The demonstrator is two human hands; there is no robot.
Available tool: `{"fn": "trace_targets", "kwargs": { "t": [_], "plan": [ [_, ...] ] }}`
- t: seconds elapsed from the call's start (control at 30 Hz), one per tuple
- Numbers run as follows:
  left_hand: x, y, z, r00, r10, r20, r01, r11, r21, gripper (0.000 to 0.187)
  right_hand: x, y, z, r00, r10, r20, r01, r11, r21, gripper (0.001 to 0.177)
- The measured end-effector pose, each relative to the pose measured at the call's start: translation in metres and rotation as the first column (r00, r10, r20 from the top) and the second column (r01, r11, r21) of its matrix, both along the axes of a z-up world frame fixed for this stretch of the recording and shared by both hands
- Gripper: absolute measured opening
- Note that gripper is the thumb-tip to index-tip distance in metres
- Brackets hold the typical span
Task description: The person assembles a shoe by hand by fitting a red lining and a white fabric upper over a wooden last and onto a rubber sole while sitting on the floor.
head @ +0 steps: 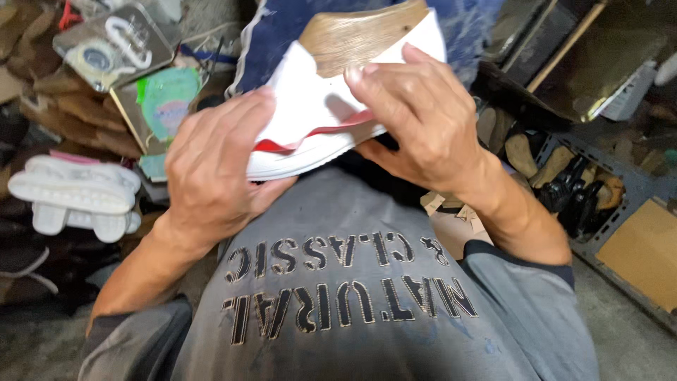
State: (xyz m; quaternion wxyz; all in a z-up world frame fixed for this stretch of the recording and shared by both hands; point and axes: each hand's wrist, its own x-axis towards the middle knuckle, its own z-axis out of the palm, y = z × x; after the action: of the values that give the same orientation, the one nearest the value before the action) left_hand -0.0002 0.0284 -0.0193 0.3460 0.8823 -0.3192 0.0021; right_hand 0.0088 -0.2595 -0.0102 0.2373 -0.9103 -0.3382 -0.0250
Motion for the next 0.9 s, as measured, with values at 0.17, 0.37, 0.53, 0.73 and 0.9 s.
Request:
{"fn": "trace_targets", "kwargs": {
  "t": [0.17, 0.37, 0.53, 0.73, 0.9],
  "plan": [
    [-0.005, -0.008, -0.001, 0.992, 0.040, 0.118, -0.035, 0.999, -0.040, 0.054, -0.018, 0.030, 0.011, 0.983, -0.019, 0.180, 0.034, 0.996, -0.077, 0.025],
    [-0.008, -0.011, -0.006, 0.985, 0.053, 0.167, -0.045, 0.997, -0.056, 0.045, -0.029, 0.035, -0.004, 0.972, -0.053, 0.231, 0.060, 0.998, -0.024, 0.006],
    [-0.005, -0.011, -0.008, 0.981, 0.039, 0.188, -0.032, 0.999, -0.039, 0.046, -0.027, 0.032, -0.006, 0.977, -0.051, 0.209, 0.056, 0.998, -0.018, 0.011],
    [-0.013, -0.014, -0.012, 0.992, 0.069, 0.106, -0.059, 0.993, -0.098, 0.040, -0.004, 0.028, 0.005, 0.997, 0.078, -0.009, -0.076, 0.987, 0.143, 0.008],
    [-0.024, -0.019, -0.013, 0.994, 0.109, -0.009, -0.109, 0.982, -0.153, 0.044, 0.004, 0.024, 0.014, 0.983, 0.069, -0.173, -0.045, 0.989, 0.139, 0.051]
  ]
}}
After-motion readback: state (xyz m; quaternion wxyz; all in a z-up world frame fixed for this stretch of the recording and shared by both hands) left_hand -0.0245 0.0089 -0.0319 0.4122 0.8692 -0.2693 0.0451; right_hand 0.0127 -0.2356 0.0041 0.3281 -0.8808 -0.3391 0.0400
